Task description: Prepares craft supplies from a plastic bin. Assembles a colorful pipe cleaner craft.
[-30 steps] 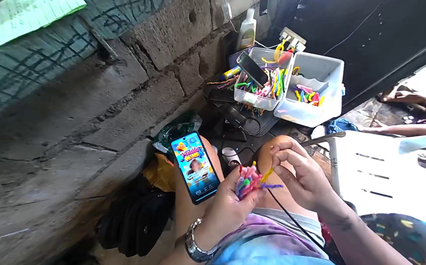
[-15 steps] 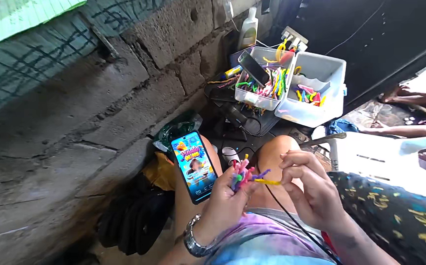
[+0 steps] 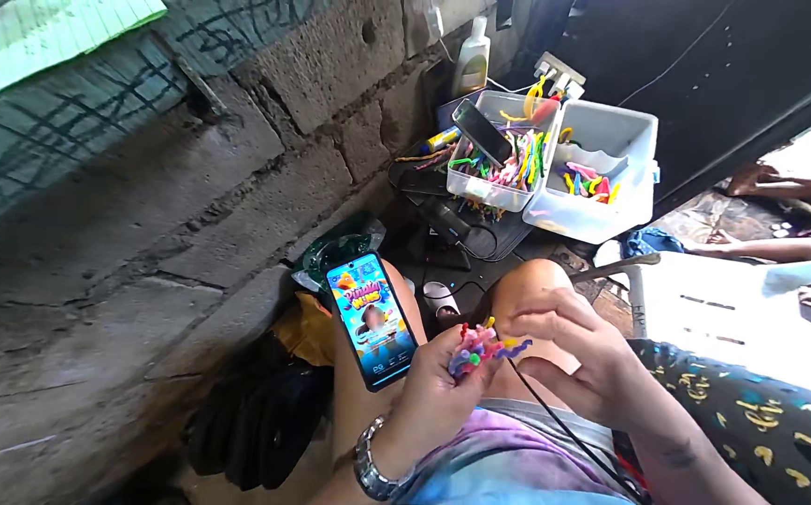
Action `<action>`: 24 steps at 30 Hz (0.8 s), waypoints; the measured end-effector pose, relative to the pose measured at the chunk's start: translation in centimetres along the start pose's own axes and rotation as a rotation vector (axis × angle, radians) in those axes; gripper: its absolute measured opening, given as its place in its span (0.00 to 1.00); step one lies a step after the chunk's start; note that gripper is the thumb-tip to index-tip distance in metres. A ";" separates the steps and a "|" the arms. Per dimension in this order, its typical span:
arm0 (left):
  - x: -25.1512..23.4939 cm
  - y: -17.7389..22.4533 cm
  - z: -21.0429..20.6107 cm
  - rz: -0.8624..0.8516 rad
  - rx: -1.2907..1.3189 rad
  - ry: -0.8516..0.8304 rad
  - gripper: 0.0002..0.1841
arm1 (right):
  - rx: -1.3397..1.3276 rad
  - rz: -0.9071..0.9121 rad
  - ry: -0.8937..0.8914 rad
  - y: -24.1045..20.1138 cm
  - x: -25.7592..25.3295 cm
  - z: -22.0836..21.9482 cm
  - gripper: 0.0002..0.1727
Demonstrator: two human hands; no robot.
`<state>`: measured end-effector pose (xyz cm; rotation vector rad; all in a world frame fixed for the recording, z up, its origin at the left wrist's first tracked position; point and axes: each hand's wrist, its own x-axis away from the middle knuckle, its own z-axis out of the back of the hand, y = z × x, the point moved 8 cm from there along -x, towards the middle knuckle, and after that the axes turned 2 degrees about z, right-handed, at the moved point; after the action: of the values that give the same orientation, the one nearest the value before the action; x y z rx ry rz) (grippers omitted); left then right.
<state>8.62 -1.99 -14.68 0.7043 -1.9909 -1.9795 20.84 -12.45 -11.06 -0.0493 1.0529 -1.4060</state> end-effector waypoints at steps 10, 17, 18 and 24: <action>0.2 0.5 -0.8 -0.079 -0.307 -0.174 0.06 | 0.383 0.232 -0.116 -2.3 -0.2 0.2 0.13; 0.8 1.8 -1.1 -0.257 -0.400 -0.276 0.04 | -0.183 0.015 -0.433 -0.7 0.2 -1.3 0.16; 1.0 1.9 -1.3 -0.273 -0.429 -0.284 0.03 | -0.238 0.013 -0.466 -0.7 0.4 -1.5 0.16; 1.2 1.9 -1.5 -0.193 -0.600 -0.305 0.08 | -0.225 0.091 -0.425 -1.0 1.1 -1.9 0.10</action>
<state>8.00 -3.99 -12.94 0.4758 -1.3557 -2.7475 18.70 -12.50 -12.18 -0.4406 0.8390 -1.1243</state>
